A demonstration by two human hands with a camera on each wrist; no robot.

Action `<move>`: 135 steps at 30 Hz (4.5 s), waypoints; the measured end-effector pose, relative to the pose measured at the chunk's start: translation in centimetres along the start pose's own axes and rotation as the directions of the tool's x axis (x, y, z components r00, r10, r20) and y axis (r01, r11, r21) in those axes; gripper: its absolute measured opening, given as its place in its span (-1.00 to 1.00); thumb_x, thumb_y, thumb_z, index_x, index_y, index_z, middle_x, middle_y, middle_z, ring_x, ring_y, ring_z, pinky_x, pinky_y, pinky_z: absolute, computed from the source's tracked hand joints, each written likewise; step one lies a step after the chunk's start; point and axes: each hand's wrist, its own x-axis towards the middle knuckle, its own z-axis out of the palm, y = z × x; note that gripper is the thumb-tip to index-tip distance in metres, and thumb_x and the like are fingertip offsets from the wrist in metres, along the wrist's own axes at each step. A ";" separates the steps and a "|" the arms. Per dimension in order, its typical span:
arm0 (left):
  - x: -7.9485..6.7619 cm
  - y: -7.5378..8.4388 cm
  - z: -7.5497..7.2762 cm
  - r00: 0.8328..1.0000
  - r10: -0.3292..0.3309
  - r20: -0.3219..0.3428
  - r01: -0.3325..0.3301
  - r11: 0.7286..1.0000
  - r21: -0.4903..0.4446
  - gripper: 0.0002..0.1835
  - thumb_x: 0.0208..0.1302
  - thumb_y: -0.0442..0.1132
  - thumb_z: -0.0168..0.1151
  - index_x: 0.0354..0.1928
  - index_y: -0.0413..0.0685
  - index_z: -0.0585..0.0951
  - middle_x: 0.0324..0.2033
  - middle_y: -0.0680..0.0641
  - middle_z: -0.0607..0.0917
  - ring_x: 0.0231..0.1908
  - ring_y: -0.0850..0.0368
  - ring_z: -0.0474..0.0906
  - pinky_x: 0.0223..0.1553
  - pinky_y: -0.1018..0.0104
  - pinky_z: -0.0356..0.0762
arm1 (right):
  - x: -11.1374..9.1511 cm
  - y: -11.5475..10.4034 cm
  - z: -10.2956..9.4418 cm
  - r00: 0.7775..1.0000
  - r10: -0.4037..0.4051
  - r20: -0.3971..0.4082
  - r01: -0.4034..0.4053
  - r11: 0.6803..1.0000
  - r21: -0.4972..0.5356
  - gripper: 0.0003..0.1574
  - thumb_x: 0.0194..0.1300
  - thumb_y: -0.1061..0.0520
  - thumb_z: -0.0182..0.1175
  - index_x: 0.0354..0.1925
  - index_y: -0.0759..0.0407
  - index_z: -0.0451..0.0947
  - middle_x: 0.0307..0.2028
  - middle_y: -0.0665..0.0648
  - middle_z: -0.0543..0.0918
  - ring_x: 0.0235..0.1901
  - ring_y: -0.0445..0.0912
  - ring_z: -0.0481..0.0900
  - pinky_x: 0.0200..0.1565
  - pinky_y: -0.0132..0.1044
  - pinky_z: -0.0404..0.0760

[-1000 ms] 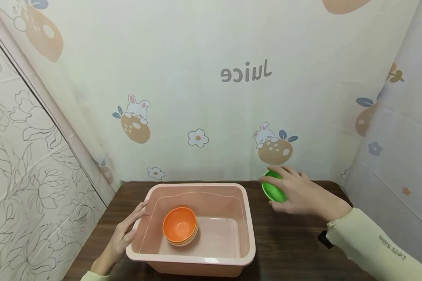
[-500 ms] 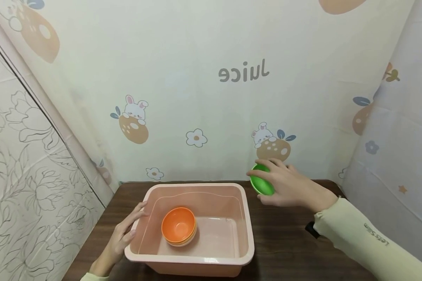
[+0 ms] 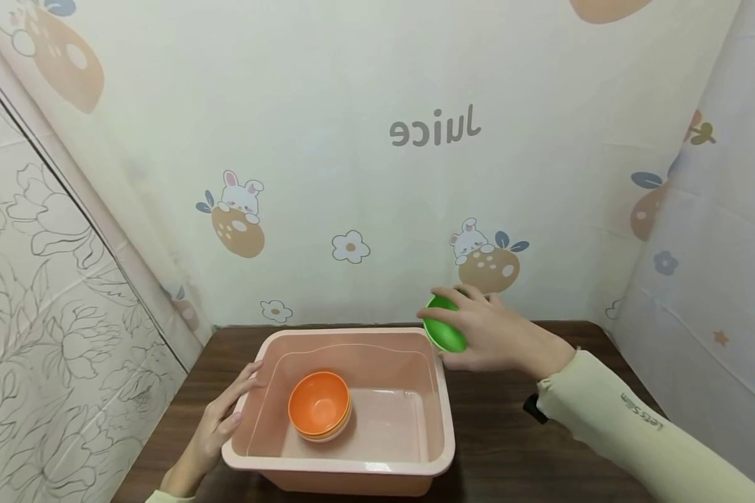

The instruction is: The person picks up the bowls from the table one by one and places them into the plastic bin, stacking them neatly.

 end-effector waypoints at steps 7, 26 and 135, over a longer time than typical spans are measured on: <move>0.1 0.0 0.1 1.000 0.005 -0.003 -0.005 1.000 0.003 -0.57 0.33 -0.38 -0.01 0.20 -0.31 0.58 0.38 -0.45 0.43 0.57 -0.06 0.16 0.57 0.38 0.03 | 1.3 -1.0 0.4 0.998 -0.059 -0.012 0.059 0.998 -0.016 -0.25 0.15 -0.18 0.42 0.32 -0.31 0.54 0.45 0.10 0.42 0.32 0.28 0.40 -0.04 0.25 0.56; 0.0 -0.1 0.1 0.999 0.033 -0.013 -0.033 0.999 -0.002 -0.58 0.35 -0.38 0.01 0.20 -0.31 0.58 0.37 -0.47 0.44 0.57 -0.03 0.18 0.57 0.38 0.03 | 4.7 -4.2 1.4 0.982 -0.185 0.038 0.184 0.983 0.009 -0.32 0.28 -0.25 0.29 0.36 -0.34 0.50 0.50 0.12 0.37 0.35 0.32 0.36 -0.01 0.29 0.56; -0.3 0.2 0.2 0.998 -0.063 -0.015 0.063 0.998 0.001 -0.56 0.31 -0.40 -0.03 0.19 -0.29 0.59 0.42 -0.39 0.42 0.59 0.01 0.11 0.55 0.45 0.00 | 11.6 -15.6 13.0 0.882 -0.372 0.291 0.375 0.926 0.047 -0.17 0.26 -0.43 0.30 0.45 -0.53 0.33 0.53 -0.03 0.29 0.38 0.23 0.36 0.08 0.28 0.65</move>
